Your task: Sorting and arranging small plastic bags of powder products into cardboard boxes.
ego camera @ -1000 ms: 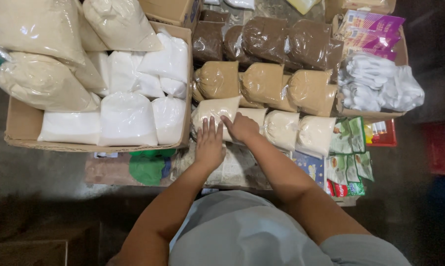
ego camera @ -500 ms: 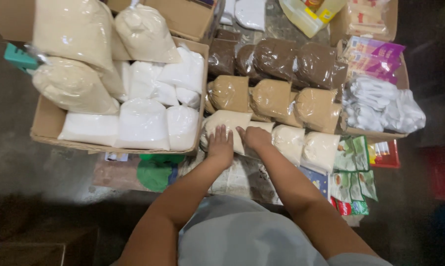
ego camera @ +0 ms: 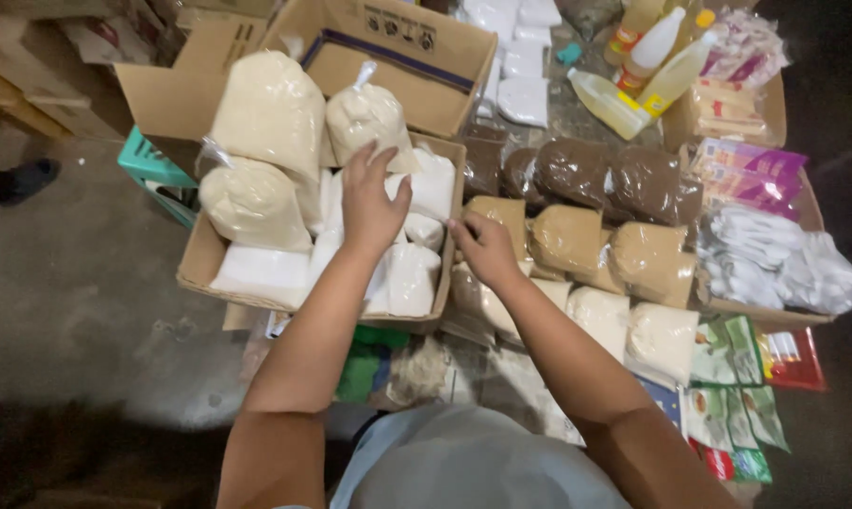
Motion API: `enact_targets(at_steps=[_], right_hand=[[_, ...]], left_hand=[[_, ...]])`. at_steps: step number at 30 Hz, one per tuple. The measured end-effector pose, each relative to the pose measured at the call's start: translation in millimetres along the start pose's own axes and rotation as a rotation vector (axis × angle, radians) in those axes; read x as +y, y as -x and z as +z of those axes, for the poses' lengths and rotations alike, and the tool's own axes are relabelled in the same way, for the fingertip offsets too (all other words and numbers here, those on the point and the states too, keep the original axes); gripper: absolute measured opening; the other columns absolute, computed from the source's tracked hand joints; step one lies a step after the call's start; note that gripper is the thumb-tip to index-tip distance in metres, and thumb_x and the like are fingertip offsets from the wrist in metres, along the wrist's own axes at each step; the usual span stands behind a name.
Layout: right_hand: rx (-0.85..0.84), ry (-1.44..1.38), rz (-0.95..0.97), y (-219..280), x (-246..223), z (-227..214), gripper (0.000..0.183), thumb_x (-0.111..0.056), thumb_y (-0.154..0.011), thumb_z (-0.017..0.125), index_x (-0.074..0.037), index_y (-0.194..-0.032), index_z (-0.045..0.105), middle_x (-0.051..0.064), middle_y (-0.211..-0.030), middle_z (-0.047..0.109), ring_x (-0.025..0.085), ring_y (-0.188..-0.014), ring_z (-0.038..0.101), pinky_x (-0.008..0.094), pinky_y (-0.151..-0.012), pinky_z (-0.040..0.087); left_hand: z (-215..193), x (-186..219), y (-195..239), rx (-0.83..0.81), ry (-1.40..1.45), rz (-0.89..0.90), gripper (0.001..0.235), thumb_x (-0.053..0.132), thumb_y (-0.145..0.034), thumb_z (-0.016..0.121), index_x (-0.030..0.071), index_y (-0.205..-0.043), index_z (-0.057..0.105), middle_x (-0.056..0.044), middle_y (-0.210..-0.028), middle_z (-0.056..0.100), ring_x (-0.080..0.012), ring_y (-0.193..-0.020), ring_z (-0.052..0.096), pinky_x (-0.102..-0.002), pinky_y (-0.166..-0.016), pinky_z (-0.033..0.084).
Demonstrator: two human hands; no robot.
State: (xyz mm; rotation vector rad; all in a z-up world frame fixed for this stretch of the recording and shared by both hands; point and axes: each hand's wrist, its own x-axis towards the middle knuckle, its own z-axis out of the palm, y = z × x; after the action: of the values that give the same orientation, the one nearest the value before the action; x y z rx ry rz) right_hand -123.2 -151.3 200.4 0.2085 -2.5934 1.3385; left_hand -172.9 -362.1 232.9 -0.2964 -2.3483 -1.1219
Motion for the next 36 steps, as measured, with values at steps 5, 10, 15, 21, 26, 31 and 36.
enact_targets(at_steps=[5, 10, 15, 21, 26, 31, 36], right_hand=[[-0.144, -0.001, -0.085, -8, -38, 29, 0.029, -0.031, -0.097, 0.067, -0.003, -0.088, 0.07, 0.016, -0.078, 0.068, 0.032, -0.07, 0.066, 0.041, -0.066, 0.051], [-0.227, 0.09, -0.241, -9, -50, 47, 0.026, -0.029, -0.096, 0.067, -0.004, -0.09, 0.072, 0.017, -0.084, 0.069, 0.036, -0.076, 0.066, 0.044, -0.069, 0.052], [-0.301, 0.085, -0.369, -6, -41, 52, 0.024, -0.027, -0.097, 0.066, -0.004, -0.091, 0.072, 0.017, -0.089, 0.07, 0.037, -0.084, 0.067, 0.045, -0.074, 0.053], [-0.3, 0.15, -0.288, 2, -38, 37, 0.022, -0.026, -0.094, 0.068, -0.004, -0.093, 0.073, 0.016, -0.09, 0.071, 0.037, -0.085, 0.067, 0.045, -0.074, 0.053], [-0.314, 0.14, -0.278, 1, -30, 36, 0.022, -0.026, -0.094, 0.068, -0.004, -0.095, 0.073, 0.016, -0.092, 0.072, 0.035, -0.087, 0.068, 0.044, -0.076, 0.054], [-0.353, 0.07, -0.213, -7, -20, 45, 0.024, -0.027, -0.095, 0.068, -0.005, -0.106, 0.07, 0.014, -0.1, 0.071, 0.031, -0.091, 0.07, 0.042, -0.08, 0.056], [-0.23, -0.792, 0.286, -31, 8, 57, 0.067, -0.055, -0.096, 0.054, -0.012, -0.147, 0.047, 0.019, -0.122, 0.066, 0.031, -0.108, 0.066, 0.047, -0.092, 0.056]], left_hand=[[-27, -39, -44, -0.089, -0.557, 0.054, 0.084, 0.025, -0.076, 0.082, 0.012, -0.151, 0.047, -0.031, -0.16, 0.026, -0.0525, -0.151, 0.012, -0.064, -0.12, 0.014], [-28, -85, -105, -0.082, -0.608, -0.022, 0.102, 0.039, -0.078, 0.081, 0.012, -0.162, 0.029, -0.035, -0.164, 0.015, -0.0498, -0.154, 0.006, -0.064, -0.122, 0.009], [-10, -125, -171, 0.026, -0.654, -0.224, 0.108, 0.051, -0.079, 0.074, 0.005, -0.164, 0.027, -0.022, -0.161, 0.032, -0.0438, -0.151, 0.016, -0.066, -0.119, 0.007], [-12, -116, -191, 0.01, -0.603, -0.313, 0.038, 0.036, -0.103, 0.05, 0.013, -0.115, 0.077, -0.014, -0.123, 0.068, -0.0389, -0.131, 0.047, -0.073, -0.117, 0.004], [9, -117, -182, 0.126, -0.621, -0.135, 0.036, 0.032, -0.102, 0.05, 0.013, -0.098, 0.08, -0.011, -0.102, 0.075, -0.0334, -0.111, 0.059, -0.065, -0.115, 0.017], [-12, -38, -161, 0.056, -0.418, -0.158, 0.051, 0.038, -0.111, 0.042, 0.01, -0.091, 0.08, -0.013, -0.094, 0.075, -0.0315, -0.103, 0.064, -0.058, -0.114, 0.026], [-6, -7, -137, 0.112, 0.682, -0.262, 0.05, 0.049, -0.104, 0.045, 0.007, -0.105, 0.073, -0.007, -0.076, 0.068, -0.0162, -0.074, 0.062, -0.035, -0.077, 0.051]])
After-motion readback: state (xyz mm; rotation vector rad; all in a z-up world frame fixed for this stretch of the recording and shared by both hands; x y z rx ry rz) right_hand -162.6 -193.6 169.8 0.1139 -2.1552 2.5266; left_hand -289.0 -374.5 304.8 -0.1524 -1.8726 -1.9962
